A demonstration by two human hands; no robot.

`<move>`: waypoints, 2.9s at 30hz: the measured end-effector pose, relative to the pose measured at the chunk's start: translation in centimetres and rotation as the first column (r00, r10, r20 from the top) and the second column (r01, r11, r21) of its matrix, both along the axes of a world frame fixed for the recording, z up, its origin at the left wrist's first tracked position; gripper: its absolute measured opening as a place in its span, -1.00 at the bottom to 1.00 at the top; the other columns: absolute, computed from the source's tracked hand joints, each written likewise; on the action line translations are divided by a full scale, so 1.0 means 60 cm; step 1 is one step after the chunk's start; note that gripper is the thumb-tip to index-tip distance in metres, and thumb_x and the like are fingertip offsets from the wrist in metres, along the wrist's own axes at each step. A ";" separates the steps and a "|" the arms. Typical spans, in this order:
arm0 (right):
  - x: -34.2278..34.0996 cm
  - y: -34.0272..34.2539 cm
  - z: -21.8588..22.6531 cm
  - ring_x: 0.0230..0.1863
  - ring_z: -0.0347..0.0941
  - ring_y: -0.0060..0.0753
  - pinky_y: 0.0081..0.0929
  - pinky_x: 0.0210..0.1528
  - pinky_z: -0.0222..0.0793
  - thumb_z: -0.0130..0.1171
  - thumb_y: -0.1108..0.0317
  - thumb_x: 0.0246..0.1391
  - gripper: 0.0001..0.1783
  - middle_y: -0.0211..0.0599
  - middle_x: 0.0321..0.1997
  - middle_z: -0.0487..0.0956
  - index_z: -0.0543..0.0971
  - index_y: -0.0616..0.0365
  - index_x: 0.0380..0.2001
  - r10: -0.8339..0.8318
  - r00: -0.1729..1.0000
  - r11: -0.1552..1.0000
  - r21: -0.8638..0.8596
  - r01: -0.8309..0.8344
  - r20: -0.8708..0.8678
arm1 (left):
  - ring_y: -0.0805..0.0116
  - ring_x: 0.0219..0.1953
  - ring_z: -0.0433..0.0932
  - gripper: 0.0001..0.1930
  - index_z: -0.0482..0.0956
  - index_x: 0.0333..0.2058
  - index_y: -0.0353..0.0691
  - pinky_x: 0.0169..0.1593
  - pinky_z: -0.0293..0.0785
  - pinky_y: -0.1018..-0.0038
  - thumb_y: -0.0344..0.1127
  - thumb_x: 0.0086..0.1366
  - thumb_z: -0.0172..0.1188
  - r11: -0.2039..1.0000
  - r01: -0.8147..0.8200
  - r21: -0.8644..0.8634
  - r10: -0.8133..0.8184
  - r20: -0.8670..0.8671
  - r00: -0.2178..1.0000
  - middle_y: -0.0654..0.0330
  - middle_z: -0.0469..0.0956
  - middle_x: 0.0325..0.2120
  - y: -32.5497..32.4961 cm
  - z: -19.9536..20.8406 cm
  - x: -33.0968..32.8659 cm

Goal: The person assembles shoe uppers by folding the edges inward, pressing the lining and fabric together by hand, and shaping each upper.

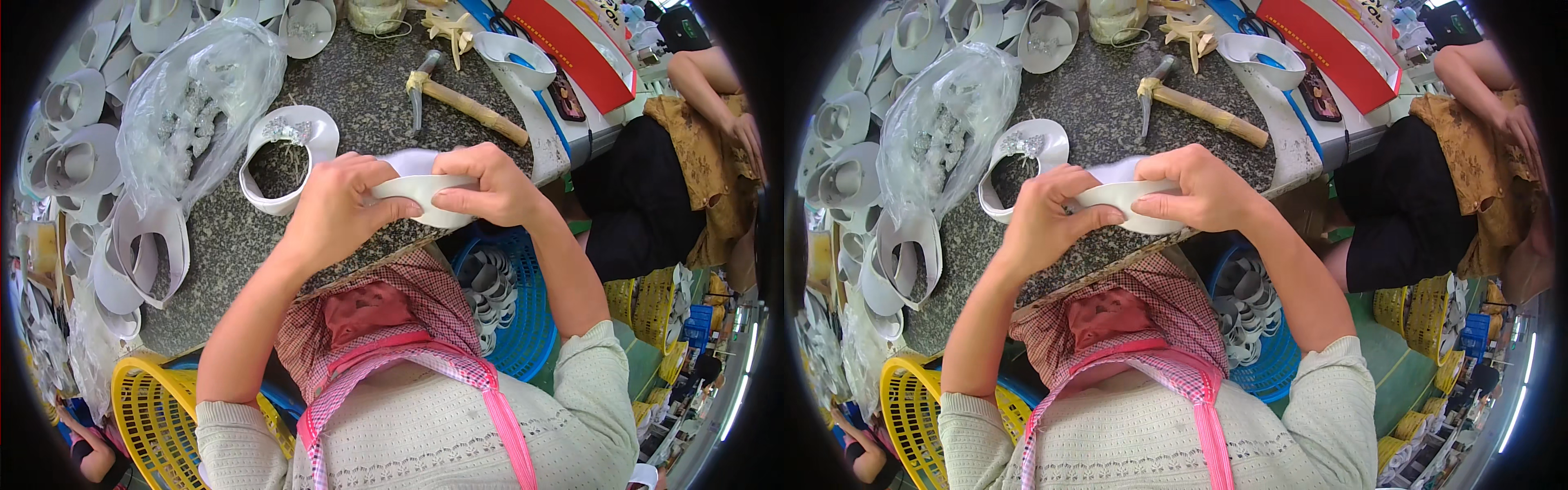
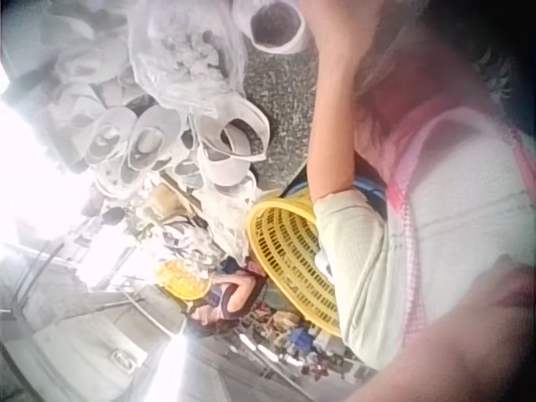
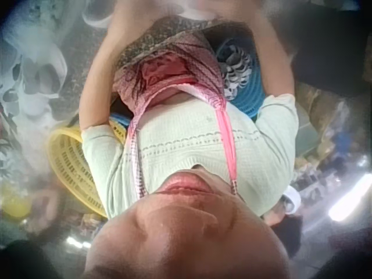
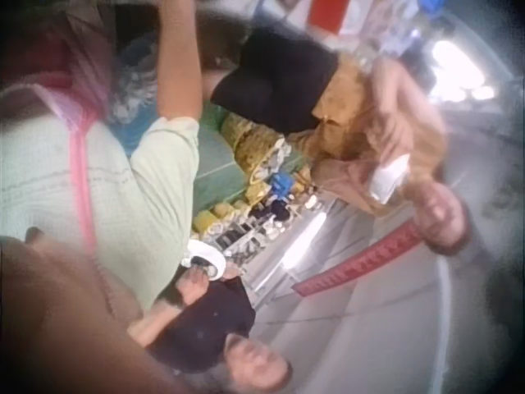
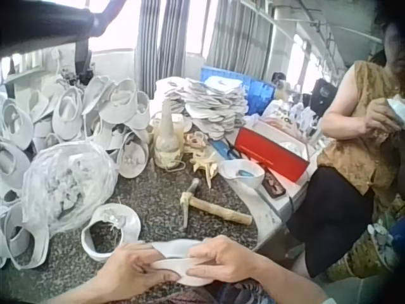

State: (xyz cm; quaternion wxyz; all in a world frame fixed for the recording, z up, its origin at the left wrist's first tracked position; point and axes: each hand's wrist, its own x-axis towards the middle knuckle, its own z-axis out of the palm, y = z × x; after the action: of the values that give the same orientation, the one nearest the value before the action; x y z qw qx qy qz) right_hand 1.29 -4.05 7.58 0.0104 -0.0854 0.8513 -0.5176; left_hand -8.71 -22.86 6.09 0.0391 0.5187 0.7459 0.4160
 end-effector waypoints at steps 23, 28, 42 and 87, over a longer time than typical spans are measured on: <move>0.021 -0.013 0.040 -0.61 0.20 -0.78 -0.70 -0.60 0.09 0.18 0.37 -0.20 -0.82 -0.52 -0.67 0.34 0.43 0.24 -0.62 -0.156 0.982 0.965 -0.196 0.174 0.104 | 0.70 -0.62 0.16 -0.85 0.49 -0.57 -0.32 -0.60 0.04 0.63 -0.37 0.09 0.20 0.921 0.345 -0.181 -0.170 0.610 0.774 0.46 0.27 -0.72 0.034 0.091 -0.018; 0.027 -0.027 0.029 -0.67 0.11 -0.78 -0.64 -0.68 0.04 0.13 0.35 -0.17 -0.77 -0.52 -0.76 0.26 0.38 0.24 -0.71 -0.270 0.961 0.948 -0.187 0.256 -0.054 | 0.71 -0.59 0.20 -0.86 0.49 -0.51 -0.34 -0.56 0.11 0.65 -0.38 0.11 0.18 0.888 0.451 -0.086 -0.288 0.661 0.693 0.43 0.33 -0.68 0.029 0.081 -0.023; 0.044 -0.038 -0.014 -0.69 0.15 -0.84 -0.74 -0.68 0.03 0.01 0.32 0.05 -0.66 -0.60 -0.74 0.33 0.40 0.19 -0.76 -0.353 0.928 0.664 -0.667 0.337 0.118 | 0.70 -0.58 0.32 -0.82 0.52 -0.56 -0.34 -0.54 0.20 0.67 -0.42 -0.10 0.35 0.889 0.445 -0.106 -0.278 0.648 0.709 0.39 0.43 -0.68 0.019 0.089 -0.044; 0.055 -0.055 -0.064 -0.59 0.33 -0.58 -0.68 -0.53 0.24 0.08 0.47 -0.14 -0.73 -0.23 -0.46 0.50 0.45 0.37 -0.29 -0.411 0.909 0.319 -0.922 0.221 0.075 | 0.53 -0.35 0.50 -0.64 0.45 -0.20 -0.38 -0.21 0.39 0.60 -0.18 0.17 0.12 0.943 -0.098 0.318 -0.249 0.871 0.424 0.22 0.53 -0.41 0.007 -0.016 -0.026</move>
State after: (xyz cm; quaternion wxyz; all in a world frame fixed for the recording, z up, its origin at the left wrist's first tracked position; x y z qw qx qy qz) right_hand 4.58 -7.37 3.72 -0.2132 0.0470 0.4205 -0.8806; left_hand -10.28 -22.46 5.15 0.3662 0.2475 0.5055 0.7411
